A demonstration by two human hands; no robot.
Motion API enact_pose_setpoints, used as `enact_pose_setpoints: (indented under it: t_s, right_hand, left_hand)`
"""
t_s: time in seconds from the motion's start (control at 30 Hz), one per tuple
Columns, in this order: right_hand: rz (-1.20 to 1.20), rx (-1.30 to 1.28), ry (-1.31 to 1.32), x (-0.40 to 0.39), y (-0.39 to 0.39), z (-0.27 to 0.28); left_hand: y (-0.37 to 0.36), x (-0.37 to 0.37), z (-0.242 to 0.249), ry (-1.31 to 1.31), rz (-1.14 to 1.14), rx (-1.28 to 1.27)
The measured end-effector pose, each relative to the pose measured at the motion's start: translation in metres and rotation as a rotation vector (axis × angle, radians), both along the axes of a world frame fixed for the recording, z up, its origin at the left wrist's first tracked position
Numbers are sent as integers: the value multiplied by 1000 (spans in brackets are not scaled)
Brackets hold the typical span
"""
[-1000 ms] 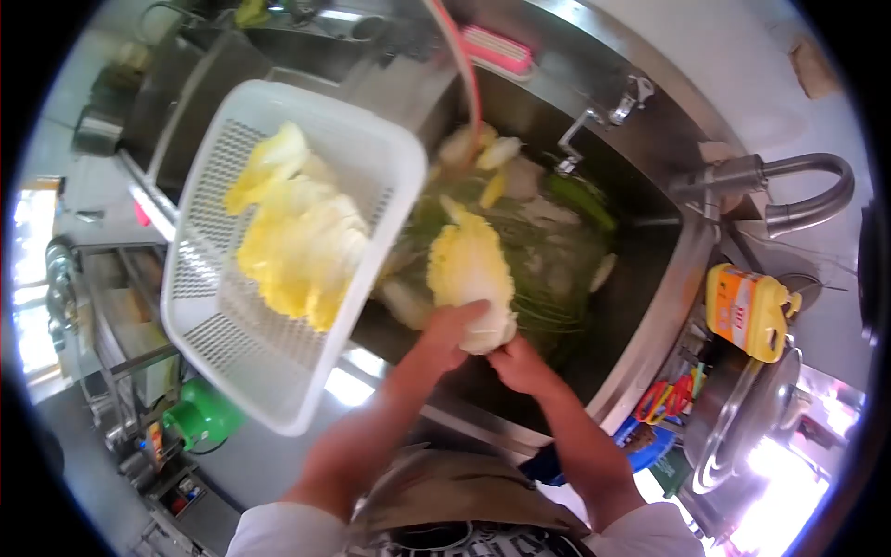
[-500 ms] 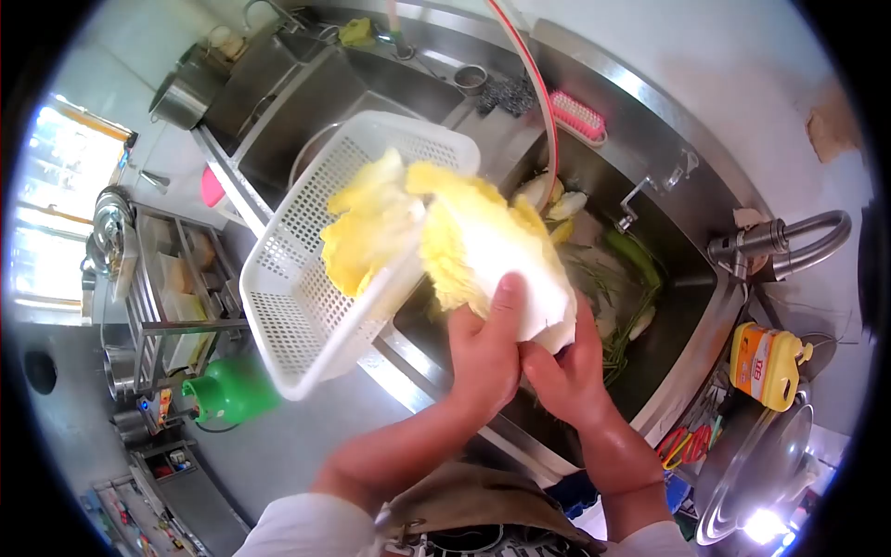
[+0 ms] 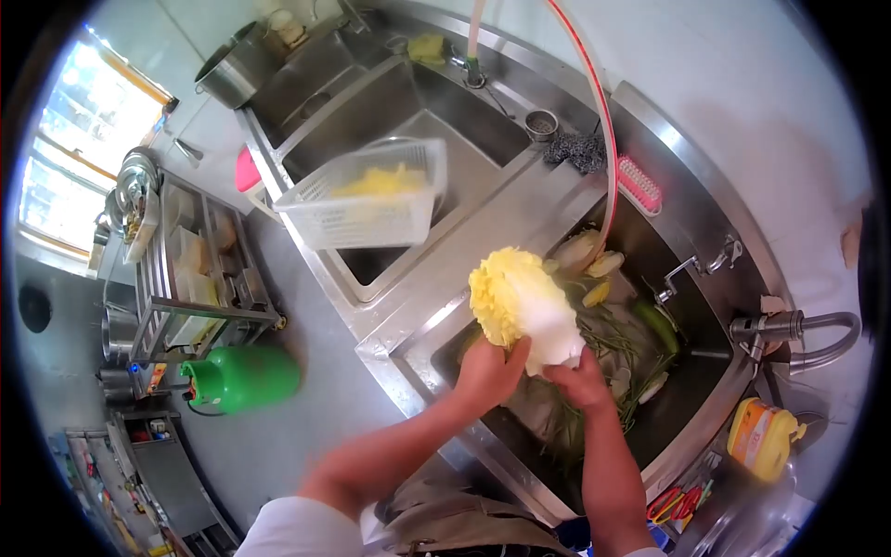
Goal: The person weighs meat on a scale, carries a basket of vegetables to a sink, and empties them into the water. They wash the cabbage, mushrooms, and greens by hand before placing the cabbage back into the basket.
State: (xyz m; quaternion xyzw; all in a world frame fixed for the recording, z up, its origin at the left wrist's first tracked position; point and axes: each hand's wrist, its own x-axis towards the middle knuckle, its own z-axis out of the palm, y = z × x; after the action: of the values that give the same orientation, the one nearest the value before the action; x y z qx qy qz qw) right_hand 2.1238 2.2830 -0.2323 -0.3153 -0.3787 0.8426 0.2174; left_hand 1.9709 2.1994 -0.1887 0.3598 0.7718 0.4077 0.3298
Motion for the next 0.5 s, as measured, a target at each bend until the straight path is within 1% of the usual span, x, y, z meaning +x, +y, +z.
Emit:
enact_pose_setpoints:
  t_s: [0.07,0.1,0.2,0.23,0.33,0.43,0.5]
  right_hand:
    - [7,-96,95,3,-9,0]
    - [-36,-175,104,0,-14,6]
    - [-303,-257,-112,-16,-33,13]
    - [-324,-206,-134,-12,-37,1]
    - [-335,-307,-105,2,-39,-5]
    - [-349,-339,-27,12,-34,-1]
    - [-371,-360,10,18,-33,1]
  left_hand:
    - [-6,7,-14,46,29,-25]
    - [-7,10,-9,13,-16,-130]
    - [-13,24,-22,190,-92,-206]
    - [-13,26,-21,185,-67,-152]
    - [-17,20,-1,231,-250,-134]
    - [-23,4,39,166,-405,15]
    - [-25,-28,66,-95,-371,-155]
